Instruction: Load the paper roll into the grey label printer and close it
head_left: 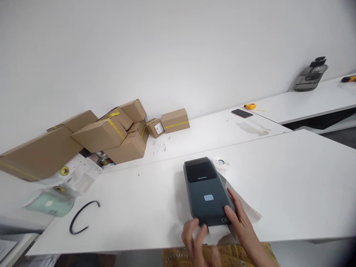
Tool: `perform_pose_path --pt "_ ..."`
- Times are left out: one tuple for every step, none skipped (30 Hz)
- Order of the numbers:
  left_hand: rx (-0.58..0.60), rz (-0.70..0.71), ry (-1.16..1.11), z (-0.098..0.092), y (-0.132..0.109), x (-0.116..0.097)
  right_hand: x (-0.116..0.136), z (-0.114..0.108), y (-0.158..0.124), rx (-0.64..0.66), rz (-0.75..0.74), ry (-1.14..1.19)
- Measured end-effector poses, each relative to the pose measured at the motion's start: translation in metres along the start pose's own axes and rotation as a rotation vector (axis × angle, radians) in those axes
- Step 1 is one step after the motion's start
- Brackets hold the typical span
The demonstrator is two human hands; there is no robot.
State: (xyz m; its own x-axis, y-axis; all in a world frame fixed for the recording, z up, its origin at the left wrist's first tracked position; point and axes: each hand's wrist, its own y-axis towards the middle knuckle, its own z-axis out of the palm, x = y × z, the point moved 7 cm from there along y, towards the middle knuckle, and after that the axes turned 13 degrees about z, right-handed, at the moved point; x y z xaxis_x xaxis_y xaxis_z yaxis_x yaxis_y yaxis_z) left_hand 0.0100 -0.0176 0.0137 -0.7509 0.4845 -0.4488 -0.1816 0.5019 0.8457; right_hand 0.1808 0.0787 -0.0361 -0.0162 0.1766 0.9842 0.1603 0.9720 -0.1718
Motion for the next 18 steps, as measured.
perform_pose_path --pt "-0.004 -0.155 -0.059 0.001 0.004 0.010 -0.004 0.001 0.000 0.001 0.018 0.015" --pt "0.015 -0.321 -0.127 0.006 0.007 0.020 -0.007 0.001 0.001 0.000 0.029 0.024" --pt "0.052 -0.481 -0.205 0.012 0.010 0.030 -0.009 0.002 0.001 -0.002 0.036 0.027" --pt "0.098 -0.612 -0.290 0.020 0.011 0.037 -0.010 0.002 0.001 -0.007 0.040 0.027" --pt "0.133 -0.710 -0.371 0.028 0.013 0.041 -0.011 0.002 0.001 -0.009 0.045 0.023" --pt "0.156 -0.775 -0.441 0.034 0.015 0.045 -0.012 0.002 0.001 -0.005 0.051 0.019" --pt "0.165 -0.813 -0.492 0.038 0.017 0.047 -0.012 0.003 0.000 0.004 0.060 0.020" --pt "0.164 -0.828 -0.523 0.040 0.018 0.049 -0.012 0.004 0.000 0.016 0.072 0.026" --pt "0.162 -0.828 -0.537 0.042 0.019 0.051 -0.013 0.004 0.000 0.025 0.084 0.037" --pt "0.166 -0.821 -0.538 0.042 0.018 0.053 -0.013 0.004 0.000 0.030 0.094 0.050" --pt "0.176 -0.811 -0.531 0.043 0.016 0.055 -0.013 0.005 -0.001 0.032 0.100 0.061" --pt "0.188 -0.800 -0.522 0.044 0.015 0.056 -0.013 0.005 -0.001 0.028 0.099 0.068" --pt "0.194 -0.787 -0.511 0.045 0.013 0.057 -0.012 0.005 -0.001 0.019 0.091 0.070" --pt "0.193 -0.773 -0.497 0.045 0.012 0.058 -0.012 0.005 0.000 0.007 0.075 0.070" --pt "0.185 -0.759 -0.482 0.045 0.011 0.059 -0.011 0.005 0.000 -0.005 0.056 0.070" --pt "0.175 -0.745 -0.470 0.045 0.011 0.059 -0.011 0.005 0.000 -0.015 0.036 0.071" --pt "0.167 -0.732 -0.463 0.045 0.012 0.058 -0.011 0.006 0.001 -0.023 0.018 0.073" --pt "0.163 -0.725 -0.461 0.045 0.014 0.058 -0.011 0.006 0.002 -0.028 0.002 0.074"
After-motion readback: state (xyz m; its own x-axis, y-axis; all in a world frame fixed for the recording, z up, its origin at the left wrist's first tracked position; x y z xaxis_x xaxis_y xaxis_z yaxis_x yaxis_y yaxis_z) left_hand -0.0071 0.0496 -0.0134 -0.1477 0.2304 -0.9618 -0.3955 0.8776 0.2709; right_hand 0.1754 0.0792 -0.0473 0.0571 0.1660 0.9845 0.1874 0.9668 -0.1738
